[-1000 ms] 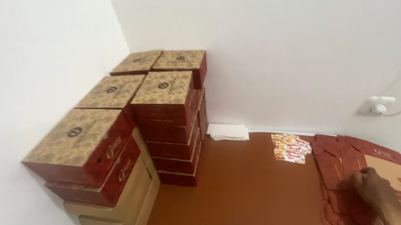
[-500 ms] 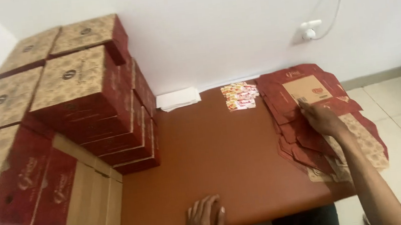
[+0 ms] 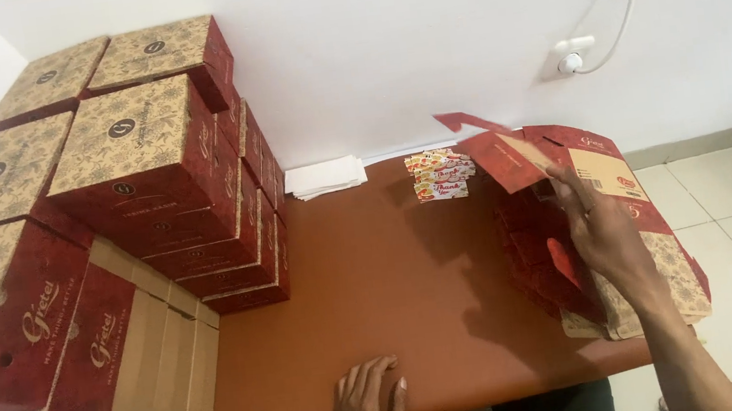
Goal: The person assembles flat-packed cardboard boxes by folding the flaps and inserting tabs to form the box structure. They then place small packets inside the assembled boxes and close the lids.
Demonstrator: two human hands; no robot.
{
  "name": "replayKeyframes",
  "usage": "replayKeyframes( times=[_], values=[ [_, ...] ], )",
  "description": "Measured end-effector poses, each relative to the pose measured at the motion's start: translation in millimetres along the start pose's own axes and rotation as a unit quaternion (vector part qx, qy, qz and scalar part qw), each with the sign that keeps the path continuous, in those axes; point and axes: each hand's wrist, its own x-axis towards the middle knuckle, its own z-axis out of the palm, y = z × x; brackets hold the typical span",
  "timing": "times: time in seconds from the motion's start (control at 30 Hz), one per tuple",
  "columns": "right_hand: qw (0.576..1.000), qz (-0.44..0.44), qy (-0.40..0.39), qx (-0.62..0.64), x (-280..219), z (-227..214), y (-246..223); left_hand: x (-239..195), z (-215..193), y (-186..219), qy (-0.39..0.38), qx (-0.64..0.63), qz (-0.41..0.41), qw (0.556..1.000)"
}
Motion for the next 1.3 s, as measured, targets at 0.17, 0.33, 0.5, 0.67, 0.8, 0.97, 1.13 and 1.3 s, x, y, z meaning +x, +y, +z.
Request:
replayKeyframes(
  times=[0.17,0.33,0.5,0.67,0.8,0.97,1.13,1.3],
  values=[
    [0.996,-0.046,-0.006,0.077,-6.6,6.6,-31.3,-0.4,-2.3,-0.5,-0.012,-0.01,-0.003,1.0],
    [0.873,0.153,0.046,0.461,-13.1,-1.9,-92.1,17.7,-28.8,24.5,-0.141,-0.048,-0.221,0.964],
    [0.765,0.149,-0.033,0.625,6.5,68.2,-51.8,61.2,-47.9,19.0,-0.101,-0.344,-0.266,0.895],
    [0.714,0.228,-0.092,0.655,28.1,144.6,4.6,133.6,-62.2,7.6,-0.119,-0.357,-0.264,0.888],
    [0.791,0.24,-0.08,0.557,36.4,167.9,-4.6,178.0,-28.1,-23.7,-0.125,-0.312,-0.24,0.911],
    [0.782,0.194,-0.124,0.579,41.3,189.7,3.8,227.1,-15.3,-33.6,-0.154,-0.145,-0.244,0.947],
    [0.787,0.256,-0.077,0.556,40.3,163.7,-27.7,228.6,-24.0,-9.1,-0.175,-0.011,-0.282,0.943],
    [0.938,0.075,-0.038,0.336,18.8,164.7,5.6,228.4,-32.6,-5.1,-0.178,0.009,-0.28,0.943]
  ],
)
